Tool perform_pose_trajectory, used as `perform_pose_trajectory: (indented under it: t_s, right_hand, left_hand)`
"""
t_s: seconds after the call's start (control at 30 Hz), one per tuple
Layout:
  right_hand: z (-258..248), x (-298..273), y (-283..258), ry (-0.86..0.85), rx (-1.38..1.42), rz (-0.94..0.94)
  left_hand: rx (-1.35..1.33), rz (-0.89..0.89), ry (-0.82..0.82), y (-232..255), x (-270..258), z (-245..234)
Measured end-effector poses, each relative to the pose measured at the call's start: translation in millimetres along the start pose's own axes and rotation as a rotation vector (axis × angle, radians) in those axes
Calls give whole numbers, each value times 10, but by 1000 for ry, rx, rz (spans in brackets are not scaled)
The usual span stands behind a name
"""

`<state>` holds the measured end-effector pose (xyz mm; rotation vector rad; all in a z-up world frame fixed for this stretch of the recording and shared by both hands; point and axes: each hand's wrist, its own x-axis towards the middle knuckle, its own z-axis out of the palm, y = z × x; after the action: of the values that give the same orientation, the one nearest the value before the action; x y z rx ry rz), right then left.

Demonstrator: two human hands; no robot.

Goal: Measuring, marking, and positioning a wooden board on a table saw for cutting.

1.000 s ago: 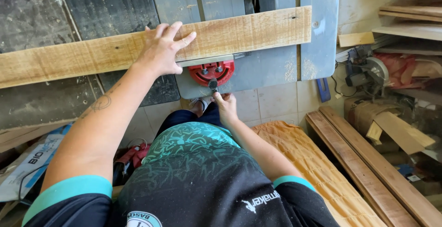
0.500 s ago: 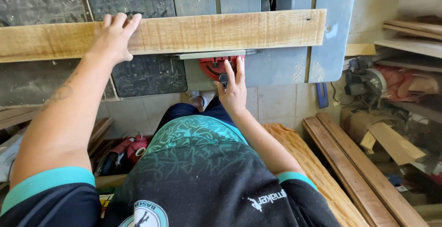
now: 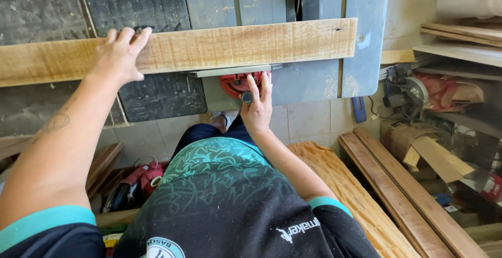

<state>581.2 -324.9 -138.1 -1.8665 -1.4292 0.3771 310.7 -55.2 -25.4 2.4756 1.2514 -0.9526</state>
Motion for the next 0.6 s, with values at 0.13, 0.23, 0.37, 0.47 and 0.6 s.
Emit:
perform_pose_trajectory:
  t_s: [0.13,0.23,0.37,0.47,0.6]
  right_hand:
    - [35,6,0,5,7,31]
    - [54,31,-10,7,6,54]
    - [51,58,-13,17,-17,43]
    - [48,55,6,12,-17,29]
    - [231,48,101,145,-97,17]
  left_hand:
    - [9,-30,-60,24,27,-72]
    - [12,-36,-71,8,45,-77]
    - [26,-47,-91,29,36,-131]
    - [1,-2,-52,-38,115,47]
    - [-193,112,175,463,-3,-181]
